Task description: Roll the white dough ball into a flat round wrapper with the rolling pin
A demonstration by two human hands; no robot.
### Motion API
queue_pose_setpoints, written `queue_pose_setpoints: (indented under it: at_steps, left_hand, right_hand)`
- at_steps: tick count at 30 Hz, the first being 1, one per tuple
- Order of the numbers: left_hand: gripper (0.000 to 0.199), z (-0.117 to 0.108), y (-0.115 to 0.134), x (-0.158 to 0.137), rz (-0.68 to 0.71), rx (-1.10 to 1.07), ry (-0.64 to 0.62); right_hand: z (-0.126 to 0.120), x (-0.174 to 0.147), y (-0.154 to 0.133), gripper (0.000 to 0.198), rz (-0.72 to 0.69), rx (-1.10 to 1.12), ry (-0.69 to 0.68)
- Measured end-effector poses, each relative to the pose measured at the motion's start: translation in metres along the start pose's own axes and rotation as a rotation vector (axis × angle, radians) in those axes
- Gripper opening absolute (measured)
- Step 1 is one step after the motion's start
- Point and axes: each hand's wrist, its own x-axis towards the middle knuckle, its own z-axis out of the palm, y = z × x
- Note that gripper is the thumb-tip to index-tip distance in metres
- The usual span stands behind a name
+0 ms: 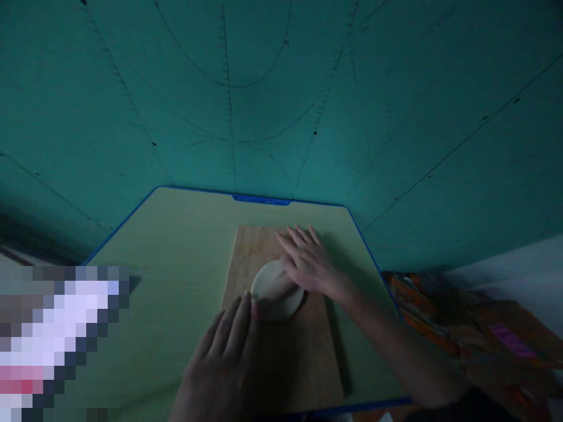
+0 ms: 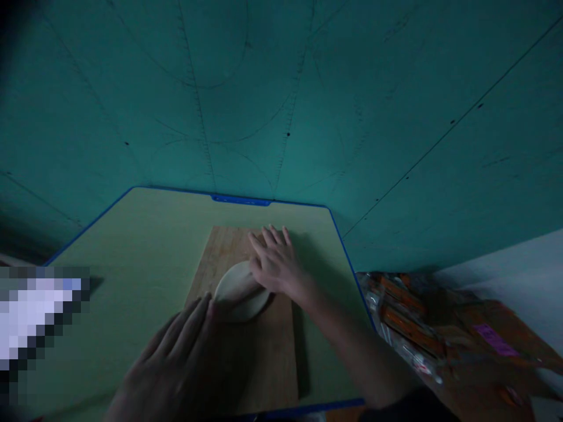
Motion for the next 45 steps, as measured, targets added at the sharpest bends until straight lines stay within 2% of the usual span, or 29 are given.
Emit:
queue_pose_setpoints:
  at_steps: [3,7,12,16,18,22,27,32,37,39,42,45]
  left_hand:
    - [0.064,-0.004,0.001,-0.005,0.061,0.011,-0.005]
    - [0.073,-0.004,0.003,-0.007,-0.033,0.020,-0.034]
    - [0.073,-0.007,0.005,-0.006,0.088,-0.012,0.067]
    - [0.074,-0.007,0.003,-0.011,-0.007,-0.042,-0.017]
    - [0.071,-0.005,0.005,-0.014,0.001,-0.063,-0.014]
    - [0.064,-0.004,0.009,-0.015,0.088,-0.105,0.069]
    - [0.066,-0.010,0.004,-0.014,-0.024,-0.064,-0.048]
    - [0.054,-0.011,0.008,-0.017,0.119,-0.081,0.028]
    - [0.060,-0.009,0.011,-0.022,-0.014,-0.086,-0.021]
    - [0.056,-0.008,0.014,-0.023,-0.016,-0.112,0.001]
    - [0.043,-0.006,0.019,-0.025,0.029,-0.168,0.053]
    - [0.039,-0.007,0.020,-0.026,0.034,-0.184,0.023]
  right_hand:
    - [0.000,-0.001,0.000,0.056,-0.004,0.002,0.004]
    - [-0.001,0.006,0.000,0.058,-0.062,0.016,0.000]
    - [-0.002,0.003,0.001,0.057,-0.081,0.038,-0.003]
    - [-0.003,0.012,-0.003,0.057,-0.128,0.025,-0.002]
    - [-0.003,0.010,-0.002,0.057,-0.140,0.026,-0.002]
    - [-0.003,0.002,-0.001,0.056,-0.089,0.034,-0.001]
    - [-0.005,0.014,-0.010,0.055,-0.155,0.035,0.020]
    - [-0.001,0.006,-0.005,0.056,-0.145,0.044,0.044]
    - [-0.002,0.020,-0.012,0.057,-0.215,0.058,0.050]
    - [-0.002,0.022,-0.013,0.058,-0.235,0.057,0.043]
    - [-0.001,0.017,-0.010,0.058,-0.191,0.053,0.033]
    - [-0.001,0.018,-0.012,0.059,-0.192,0.062,0.038]
